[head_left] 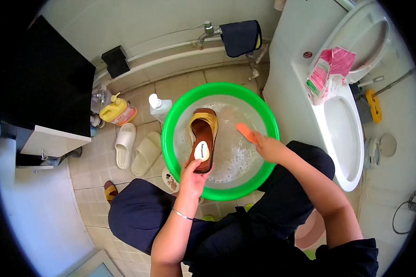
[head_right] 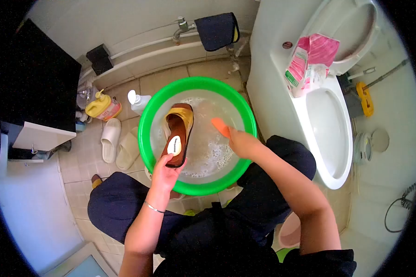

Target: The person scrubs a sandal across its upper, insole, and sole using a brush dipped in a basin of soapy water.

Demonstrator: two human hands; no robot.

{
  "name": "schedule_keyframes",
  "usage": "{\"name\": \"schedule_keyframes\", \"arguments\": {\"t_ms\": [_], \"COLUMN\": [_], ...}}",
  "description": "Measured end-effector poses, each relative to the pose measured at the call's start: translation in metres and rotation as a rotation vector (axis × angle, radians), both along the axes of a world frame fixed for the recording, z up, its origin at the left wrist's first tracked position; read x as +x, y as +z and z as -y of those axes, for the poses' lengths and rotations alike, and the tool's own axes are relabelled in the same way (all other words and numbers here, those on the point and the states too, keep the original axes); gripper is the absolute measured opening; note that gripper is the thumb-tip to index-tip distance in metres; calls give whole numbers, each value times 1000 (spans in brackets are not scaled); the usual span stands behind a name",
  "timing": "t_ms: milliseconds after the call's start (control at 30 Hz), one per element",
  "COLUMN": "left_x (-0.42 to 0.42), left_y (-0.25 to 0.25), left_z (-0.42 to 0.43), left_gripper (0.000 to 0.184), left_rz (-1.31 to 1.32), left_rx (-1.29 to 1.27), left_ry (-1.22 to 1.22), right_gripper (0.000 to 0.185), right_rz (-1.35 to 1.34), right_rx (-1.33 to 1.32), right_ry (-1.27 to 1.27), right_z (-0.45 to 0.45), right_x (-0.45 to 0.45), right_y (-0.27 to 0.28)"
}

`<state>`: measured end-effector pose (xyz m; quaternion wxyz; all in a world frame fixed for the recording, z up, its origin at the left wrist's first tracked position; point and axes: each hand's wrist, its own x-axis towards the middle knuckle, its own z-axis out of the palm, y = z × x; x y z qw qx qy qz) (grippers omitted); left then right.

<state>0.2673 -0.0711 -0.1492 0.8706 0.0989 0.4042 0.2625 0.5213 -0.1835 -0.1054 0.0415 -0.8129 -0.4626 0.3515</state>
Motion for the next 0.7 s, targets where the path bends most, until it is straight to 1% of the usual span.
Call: {"name": "schedule_keyframes", "arguments": {"t_ms": [33, 67, 100, 133, 167, 200, 233, 300, 333, 400, 433, 467, 500, 533, 600, 633, 700], "left_x": [-2, -4, -2, -2, -3, -4, -6, -11, -11, -7, -5, -1, 1, 3, 4, 3, 3], "left_y": [0, 4, 10, 12, 15, 19, 20, 22, 26, 34, 37, 39, 39, 39, 35, 32, 28], "left_z": [2, 3, 5, 7, 8, 8, 7, 6, 5, -1, -3, -6, -9, -11, -15, -16, -15], "left_gripper": [44, 49, 56, 60, 64, 69, 69, 73, 73, 71, 70, 66, 66, 65, 63, 63, 61], "left_rz": [37, -5, 26, 73, 118, 106, 95, -12, -32, -80, -123, -128, -131, -155, -210, -215, -351], "left_rx": [-8, -59, -15, 34, 82, 96, 109, 280, 328, 374, 407, 425, 429, 500, 637, 638, 686], "left_ry": [-1, -56, -85, -130, -178, -217, -227, -325, -315, -285, -254, -213, -212, -180, -152, -157, -131], "right_gripper": [50, 50, 51, 51, 54, 55, 56, 61, 61, 62, 62, 61, 60, 60, 53, 53, 48], "right_rz": [-10, 56, 123, 114, -22, -95, -168, 102, 97, 100, 91, 150, 214, 212, 169, 163, -233], "right_rx": [8, -149, -303, -288, -223, -183, -143, 164, 173, 110, 114, 216, 319, 323, 181, 182, 210], "right_ry": [-14, 43, 104, 93, 1, -48, -95, -235, -237, -59, -57, -120, -183, -182, -158, -162, -334], "right_z": [-3, -12, -21, -30, -36, -42, -47, -58, -60, -66, -65, -62, -61, -60, -55, -56, -61], "right_x": [3, 5, 4, -7, -18, -24, -29, -35, -38, -48, -49, -47, -45, -46, -50, -50, -49], "right_y": [-22, -50, -64, -45, -24, -24, -24, -75, -90, -110, -117, -124, -122, -120, -114, -113, -112]}}
